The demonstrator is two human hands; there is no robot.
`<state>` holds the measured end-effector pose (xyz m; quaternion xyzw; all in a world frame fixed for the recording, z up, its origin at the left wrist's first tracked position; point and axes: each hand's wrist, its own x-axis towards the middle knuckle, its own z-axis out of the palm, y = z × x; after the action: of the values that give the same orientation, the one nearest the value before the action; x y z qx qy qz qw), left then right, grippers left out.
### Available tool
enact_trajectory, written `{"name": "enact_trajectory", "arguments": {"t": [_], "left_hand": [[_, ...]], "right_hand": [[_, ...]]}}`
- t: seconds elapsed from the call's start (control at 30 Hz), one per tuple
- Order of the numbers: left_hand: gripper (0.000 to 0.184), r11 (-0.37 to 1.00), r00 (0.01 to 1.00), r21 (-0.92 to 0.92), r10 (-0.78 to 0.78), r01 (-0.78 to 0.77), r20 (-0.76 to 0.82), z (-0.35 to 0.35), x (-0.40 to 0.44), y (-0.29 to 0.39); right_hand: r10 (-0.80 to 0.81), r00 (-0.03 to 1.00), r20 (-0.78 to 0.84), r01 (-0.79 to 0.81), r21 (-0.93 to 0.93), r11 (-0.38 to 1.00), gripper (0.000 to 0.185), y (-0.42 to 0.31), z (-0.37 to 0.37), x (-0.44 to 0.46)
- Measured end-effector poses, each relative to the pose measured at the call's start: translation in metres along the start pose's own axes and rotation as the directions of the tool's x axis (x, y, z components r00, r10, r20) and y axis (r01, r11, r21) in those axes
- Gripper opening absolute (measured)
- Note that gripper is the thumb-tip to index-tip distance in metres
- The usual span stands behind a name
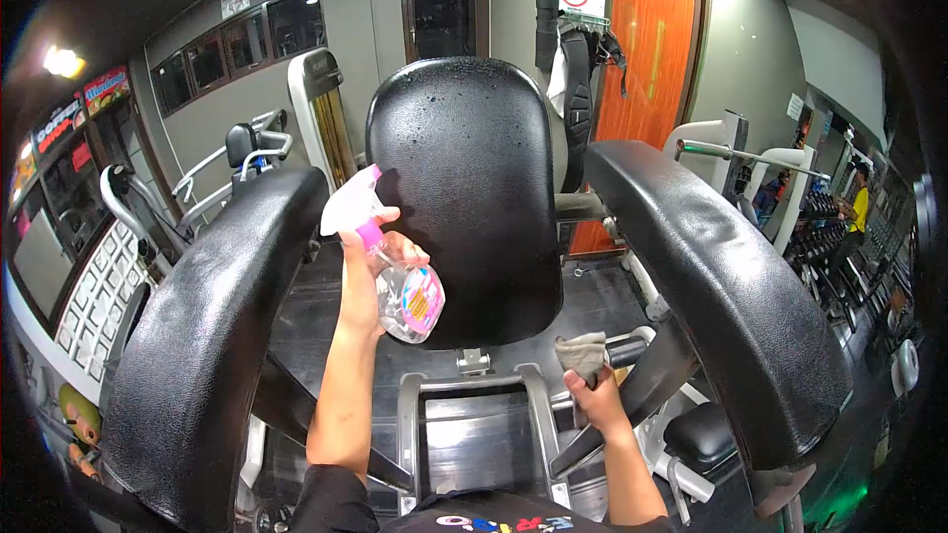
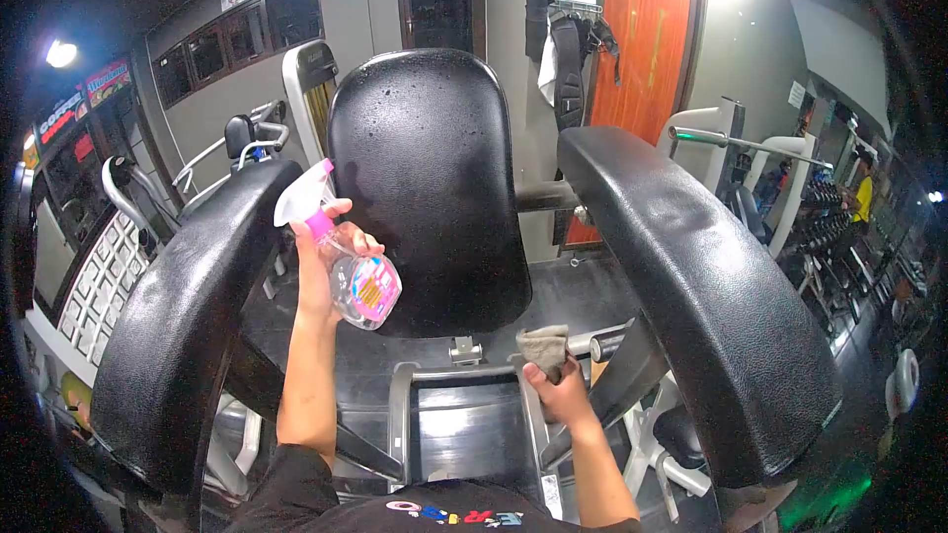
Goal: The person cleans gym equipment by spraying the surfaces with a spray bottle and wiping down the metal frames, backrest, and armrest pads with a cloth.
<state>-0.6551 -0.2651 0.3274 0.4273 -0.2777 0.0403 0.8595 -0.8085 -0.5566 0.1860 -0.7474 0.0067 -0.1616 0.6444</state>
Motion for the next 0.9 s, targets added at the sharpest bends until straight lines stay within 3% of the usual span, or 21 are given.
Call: {"name": "enact_trajectory", "arguments": {"t": [0.1,0.23,0.3,0.33,0.43,0.5,0.53,0.57,0.63,0.73,0.77,0.83,0.9], "left_hand": [[0.071,1.0,1.0,-0.007,0.012,-0.012,0.015,-0.004,-0.001,-0.002],[0.074,0.998,0.975,0.028,-0.062,0.057,0.213,-0.015,-0.006,-0.01],[0.077,0.988,0.963,0.12,-0.123,0.096,0.24,-0.021,-0.012,-0.017],[0.081,0.984,0.96,0.131,-0.147,0.118,0.24,-0.022,-0.015,-0.021],[0.082,0.978,0.945,0.146,-0.186,0.15,0.271,-0.03,-0.02,-0.029],[0.081,0.98,0.935,0.083,-0.195,0.178,0.296,-0.041,-0.019,-0.041],[0.081,0.979,0.926,0.021,-0.199,0.203,0.32,-0.043,-0.018,-0.044],[0.081,0.979,0.925,0.018,-0.196,0.201,0.325,-0.045,-0.019,-0.045],[0.083,0.973,0.919,0.098,-0.228,0.207,0.322,-0.045,-0.018,-0.04],[0.083,0.959,0.911,0.203,-0.257,0.198,0.323,-0.043,-0.018,-0.038],[0.083,0.949,0.901,0.253,-0.27,0.189,0.34,-0.041,-0.019,-0.036],[0.081,0.947,0.894,0.237,-0.29,0.217,0.342,-0.04,-0.022,-0.035],[0.081,0.955,0.893,0.199,-0.278,0.219,0.355,-0.042,-0.023,-0.033]], "right_hand": [[-0.044,0.999,-0.004,0.043,-0.167,0.985,0.049,-0.021,-0.003,0.02],[-0.175,0.983,0.056,0.183,-0.19,0.965,0.039,-0.064,0.005,0.053],[-0.356,0.931,0.078,0.363,-0.098,0.927,0.034,-0.079,0.012,0.073],[-0.349,0.933,0.09,0.349,0.01,0.937,0.032,-0.093,0.017,0.079],[-0.588,0.806,0.073,0.591,-0.039,0.806,0.026,-0.12,0.019,0.11],[-0.69,0.724,0.016,0.671,-0.253,0.697,0.021,-0.143,0.023,0.127],[-0.71,0.704,0.021,0.66,-0.388,0.643,0.02,-0.148,0.022,0.137],[-0.678,0.734,-0.036,0.626,-0.351,0.696,0.021,-0.148,0.026,0.148],[-0.779,0.623,-0.075,0.677,-0.448,0.584,0.024,-0.164,0.035,0.165],[-0.815,0.576,-0.062,0.644,-0.579,0.499,0.029,-0.173,0.053,0.186],[-0.815,0.579,-0.033,0.595,-0.666,0.45,0.037,-0.171,0.06,0.191],[-0.824,0.541,0.169,0.661,-0.691,0.292,0.046,-0.164,0.061,0.19],[-0.838,0.51,0.195,0.669,-0.702,0.244,0.053,-0.155,0.053,0.19]]}}
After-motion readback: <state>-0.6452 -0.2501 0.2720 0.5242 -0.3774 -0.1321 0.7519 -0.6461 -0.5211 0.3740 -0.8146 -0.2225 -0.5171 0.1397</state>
